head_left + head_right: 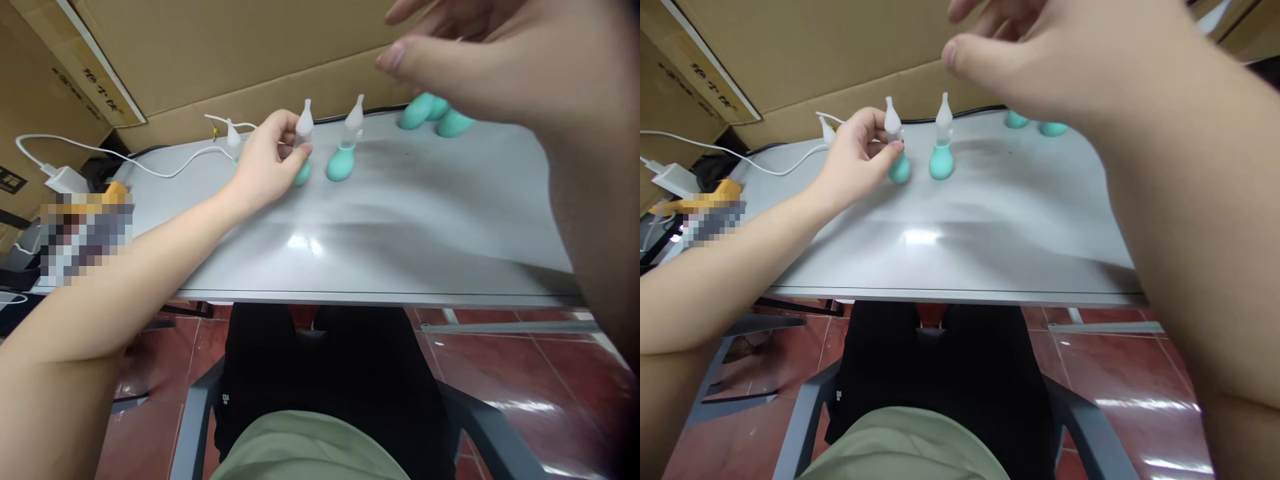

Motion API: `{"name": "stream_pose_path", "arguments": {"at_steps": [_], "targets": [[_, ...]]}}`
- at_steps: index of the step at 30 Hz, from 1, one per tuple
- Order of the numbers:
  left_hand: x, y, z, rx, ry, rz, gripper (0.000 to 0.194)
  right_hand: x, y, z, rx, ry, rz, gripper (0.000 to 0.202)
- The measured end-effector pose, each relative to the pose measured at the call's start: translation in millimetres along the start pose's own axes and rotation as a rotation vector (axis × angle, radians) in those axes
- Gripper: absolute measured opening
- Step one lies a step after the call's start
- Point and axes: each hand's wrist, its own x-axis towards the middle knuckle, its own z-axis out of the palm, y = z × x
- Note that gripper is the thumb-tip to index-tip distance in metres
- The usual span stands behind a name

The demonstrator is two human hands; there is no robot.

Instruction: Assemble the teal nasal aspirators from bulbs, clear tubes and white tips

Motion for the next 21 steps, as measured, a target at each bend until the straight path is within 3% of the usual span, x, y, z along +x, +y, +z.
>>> {"name": "stream_pose_path", "arguments": {"at_steps": [2,5,6,7,11,14,15,18,21], "targets": [[17,-6,11.6,0.02,0.018,0.008,0.021,3,9,8,-0.048,0.045,-0.051,0.049],[41,-27,30.9,0.073,0.082,-0.004,0.029,3,21,24,-0.07,-0.02,-0.004,0.056],[46,-36,35.8,0.089,0.075,0.004,0.031,2,24,28,-0.059,-0.035,0.013,0.055],[48,-46,39.4,0.1,0.139,0.008,0.036,1,26,31,-0.045,-0.052,0.018,0.048],[38,-81,42.1,0.124,0.207,-0.031,0.065,0,30,38,-0.017,-0.14,0.017,0.017],[27,-91,34.5,0.204,0.169,-0.039,0.1,5,39,44,0.064,-0.084,-0.003,0.023],[25,-90,30.6,0.241,0.153,-0.011,0.112,8,43,45,0.093,0.003,-0.01,0.03],[26,-73,18.6,0.361,0.138,0.202,0.135,14,54,49,0.176,0.043,-0.022,0.035],[29,-42,14.4,0.369,0.17,0.641,0.113,14,53,48,0.278,0.062,-0.007,0.039]]}}
